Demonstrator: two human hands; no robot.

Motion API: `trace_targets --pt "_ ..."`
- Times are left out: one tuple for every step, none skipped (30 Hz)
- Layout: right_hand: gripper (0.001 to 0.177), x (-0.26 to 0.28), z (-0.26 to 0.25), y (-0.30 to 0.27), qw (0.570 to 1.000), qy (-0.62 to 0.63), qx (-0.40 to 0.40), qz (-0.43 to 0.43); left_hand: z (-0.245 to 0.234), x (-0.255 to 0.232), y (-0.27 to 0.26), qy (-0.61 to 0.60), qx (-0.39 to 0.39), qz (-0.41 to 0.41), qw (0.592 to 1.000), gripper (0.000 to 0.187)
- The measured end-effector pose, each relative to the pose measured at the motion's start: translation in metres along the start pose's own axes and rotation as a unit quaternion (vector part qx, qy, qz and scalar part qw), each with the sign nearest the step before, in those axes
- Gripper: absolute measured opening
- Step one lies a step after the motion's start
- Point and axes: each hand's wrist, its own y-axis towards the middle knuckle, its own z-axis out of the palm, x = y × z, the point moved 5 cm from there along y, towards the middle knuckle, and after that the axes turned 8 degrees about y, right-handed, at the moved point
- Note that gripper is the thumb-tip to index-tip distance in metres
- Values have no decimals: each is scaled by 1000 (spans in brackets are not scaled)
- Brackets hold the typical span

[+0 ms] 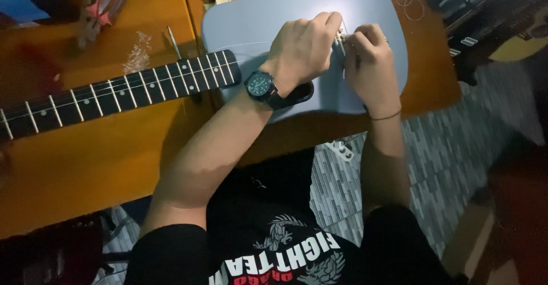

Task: The person strings a silver acoustic guitar by threading strings through the bridge and winding them onto the tuning pegs at the headstock. They repeat this process for multiple strings, using a red string winder to tighten them.

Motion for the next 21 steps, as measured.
trace_targets --pt "11 -1 -1 -1 1000 2 0 -2 1 2 0 2 0 -1 1000 20" --pt "12 -2 0 -3 1000 -3 6 -5 2 3 0 19 -7 4 1000 21" --pt "19 -3 0 -5 1000 -8 12 -7 3 3 0 35 -14 11 999 23" --pt "19 -1 1 -4 1000 -7 13 -7 1 4 0 36 -13 10 999 23" --pt "11 3 1 -4 1000 -23 13 -14 -1 2 0 40 -13 20 999 20" --pt "9 6 1 -4 999 -38 14 -20 -3 1 0 44 -13 30 999 18" --pt "9 4 2 -4 999 -38 13 -20 -8 1 0 44 -12 31 998 18" --pt "9 4 2 -5 999 -39 13 -21 -15 1 0 49 -19 32 998 17" --pt "10 3 4 -3 999 -39 11 -23 -22 2 1 58 -26 33 997 16" --pt "10 2 6 -5 999 -38 9 -24 -29 4 -1 60 -26 34 997 16" --pt "14 2 8 -6 998 -58 -3 -26 -37 6 -4 57 -41 47 996 15" --pt "18 2 10 -8 996 -78 -14 -28 -45 7 -7 54 -56 60 995 16" --pt "18 4 7 -10 997 -74 -15 -31 -58 8 -10 59 -56 58 995 16" --pt "4 4 5 -12 998 -65 -1 -16 -73 7 -14 76 -71 76 992 16" --pt "22 5 5 -12 999 -51 15 -5 -89 8 -21 96 -85 90 988 17" --pt "22 4 6 -19 999 -45 17 -10 -107 11 -24 103 -83 85 988 17" --pt "28 -1 7 -23 999 -32 11 12 -125 14 -27 139 -74 95 983 20" --pt "36 -5 8 -27 999 -19 6 34 -143 17 -30 174 -64 106 977 25" --pt "36 1 9 -24 1000 -10 9 24 -170 23 -36 185 -62 97 976 25" --pt "39 5 9 -21 999 -23 -5 42 -197 25 -42 233 -58 112 964 30" --pt "47 9 9 -20 998 -35 -16 58 -223 25 -52 281 -53 122 951 38"
